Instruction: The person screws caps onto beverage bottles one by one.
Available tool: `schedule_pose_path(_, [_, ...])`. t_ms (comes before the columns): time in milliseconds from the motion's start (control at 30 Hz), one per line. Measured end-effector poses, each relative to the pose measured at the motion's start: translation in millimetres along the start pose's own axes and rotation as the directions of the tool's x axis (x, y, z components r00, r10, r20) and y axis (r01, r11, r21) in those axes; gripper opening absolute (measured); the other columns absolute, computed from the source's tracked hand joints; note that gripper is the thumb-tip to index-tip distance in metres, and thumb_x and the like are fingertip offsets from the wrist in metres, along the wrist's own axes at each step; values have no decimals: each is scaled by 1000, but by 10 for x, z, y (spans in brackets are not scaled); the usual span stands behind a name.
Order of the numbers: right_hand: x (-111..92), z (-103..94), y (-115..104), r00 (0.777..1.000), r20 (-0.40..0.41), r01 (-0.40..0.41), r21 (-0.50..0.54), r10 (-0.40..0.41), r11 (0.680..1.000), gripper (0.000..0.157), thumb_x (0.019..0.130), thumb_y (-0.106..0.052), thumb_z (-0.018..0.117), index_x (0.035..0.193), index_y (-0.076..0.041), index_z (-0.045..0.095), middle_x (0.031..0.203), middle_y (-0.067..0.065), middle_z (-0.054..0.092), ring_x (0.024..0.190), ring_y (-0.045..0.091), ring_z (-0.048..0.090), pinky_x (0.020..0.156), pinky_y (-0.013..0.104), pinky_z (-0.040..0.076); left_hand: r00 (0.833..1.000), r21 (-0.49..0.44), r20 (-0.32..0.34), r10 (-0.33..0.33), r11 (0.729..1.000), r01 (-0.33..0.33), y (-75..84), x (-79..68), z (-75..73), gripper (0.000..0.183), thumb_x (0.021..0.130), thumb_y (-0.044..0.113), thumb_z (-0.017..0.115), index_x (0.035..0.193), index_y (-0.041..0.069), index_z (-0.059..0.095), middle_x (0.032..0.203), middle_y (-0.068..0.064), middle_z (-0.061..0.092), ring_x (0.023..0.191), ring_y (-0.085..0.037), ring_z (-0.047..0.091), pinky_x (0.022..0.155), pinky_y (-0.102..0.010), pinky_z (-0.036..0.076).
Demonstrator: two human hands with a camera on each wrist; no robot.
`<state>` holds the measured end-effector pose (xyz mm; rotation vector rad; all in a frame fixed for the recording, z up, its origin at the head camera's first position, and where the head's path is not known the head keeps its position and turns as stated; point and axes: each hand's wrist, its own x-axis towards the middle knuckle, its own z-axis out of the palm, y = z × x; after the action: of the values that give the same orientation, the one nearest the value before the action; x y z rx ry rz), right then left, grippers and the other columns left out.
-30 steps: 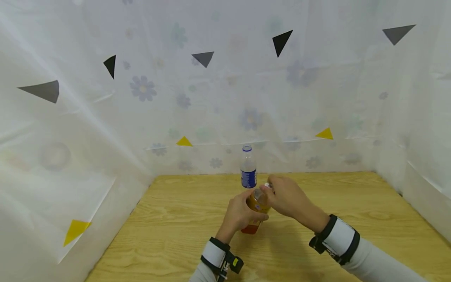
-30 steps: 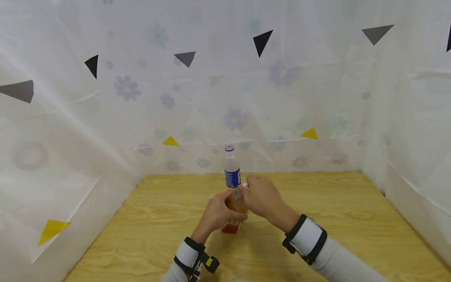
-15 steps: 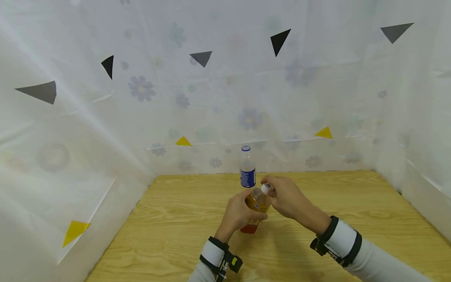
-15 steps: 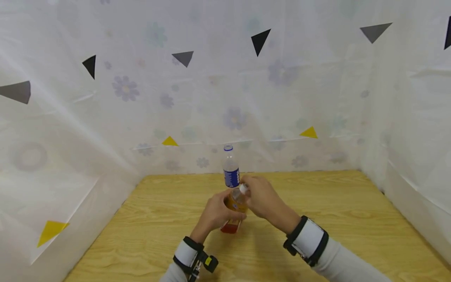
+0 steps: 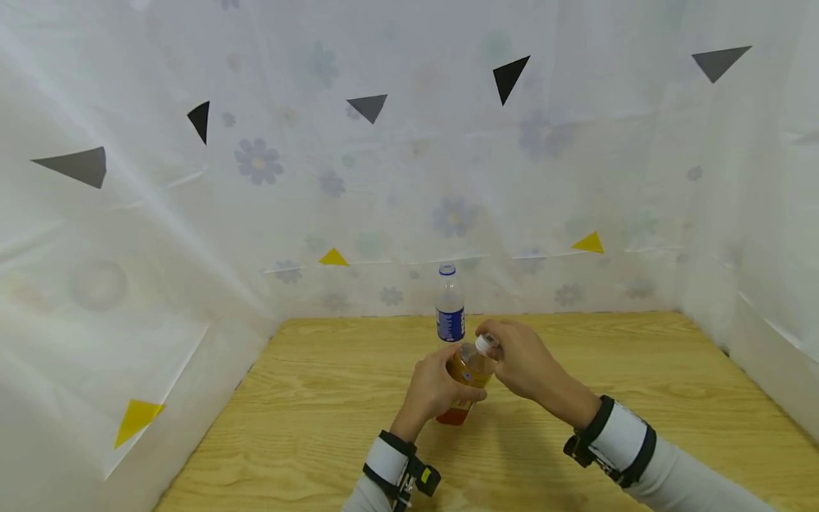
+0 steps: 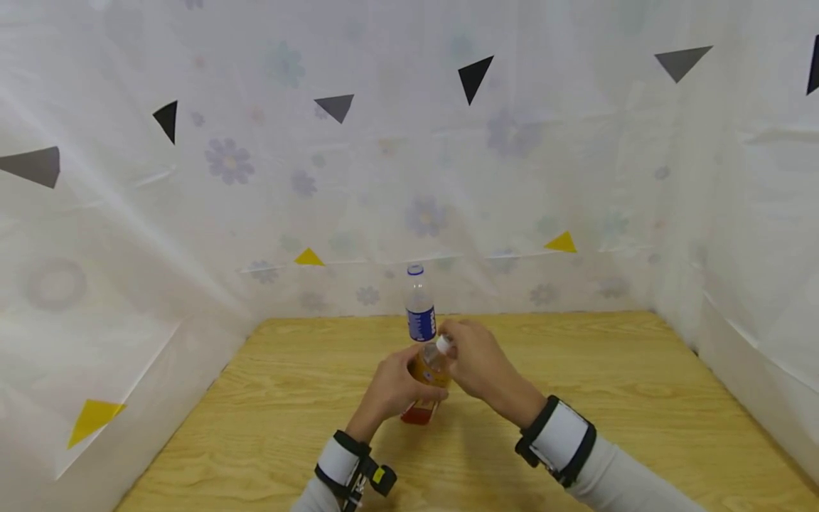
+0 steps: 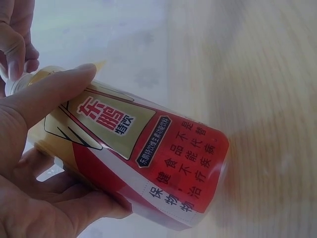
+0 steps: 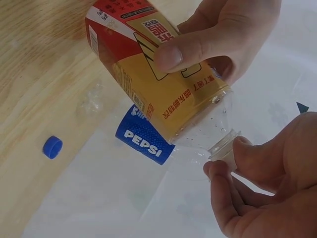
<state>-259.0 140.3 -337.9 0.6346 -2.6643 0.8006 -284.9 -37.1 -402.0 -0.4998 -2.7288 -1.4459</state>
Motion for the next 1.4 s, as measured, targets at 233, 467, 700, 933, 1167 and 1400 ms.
schedule_pose_path(233, [0, 36, 22, 999, -36, 9, -20, -9, 1000, 34, 80, 15, 65, 112, 1, 68, 99, 15, 72, 86, 25, 69, 68, 36, 58, 1000, 2, 3, 0, 1000, 0, -7, -8, 4, 77, 72, 26, 94, 140, 19, 61, 121, -2, 71, 104, -20, 69, 90, -41, 59])
schedule_pose_path(467, [-6, 36, 15, 995, -91, 29, -28, -31, 999, 26, 79, 11, 68, 102, -1, 67, 93, 13, 70, 81, 24, 68, 65, 37, 57, 1000, 2, 4, 7, 1000, -7, -1, -2, 5, 77, 72, 27, 94, 141, 20, 61, 121, -2, 71, 103, -19, 69, 90, -40, 59])
schedule_pose_path(700, [-8, 36, -10, 996, -94, 6, -33, -9, 999, 21, 81, 8, 69, 100, -1, 66, 91, 12, 69, 78, 25, 68, 65, 37, 57, 1000, 19, -2, 4, 1000, -4, -8, 5, 8, 80, 72, 28, 94, 143, 19, 59, 122, -2, 71, 104, -19, 69, 89, -39, 59])
schedule_pose_path(933, [7, 56, -9, 995, -105, -3, -58, -3, 998, 9, 89, -2, 70, 93, -1, 63, 80, 8, 64, 64, 15, 58, 56, 29, 49, 1000, 36, -9, 6, 999, -6, -4, 4, 10, 81, 72, 29, 94, 144, 18, 58, 123, -3, 71, 104, -20, 70, 88, -37, 59])
schedule_pose_path(1167, [37, 105, 46, 994, -101, -38, -27, 35, 999, 26, 96, -14, 67, 76, -7, 52, 63, 2, 47, 52, 13, 43, 47, 25, 37, 1000, 36, -20, 16, 999, -15, -3, -4, 25, 79, 72, 30, 94, 142, 19, 60, 121, -3, 72, 102, -18, 71, 85, -34, 60])
schedule_pose_path(1400, [42, 127, 77, 992, -127, -20, -30, 16, 999, 30, 96, -16, 66, 71, -9, 50, 60, 0, 43, 49, 12, 40, 44, 24, 34, 999, 35, -23, 30, 999, -29, -7, -12, 27, 77, 72, 28, 94, 141, 21, 61, 120, -2, 72, 101, -18, 71, 85, -34, 60])
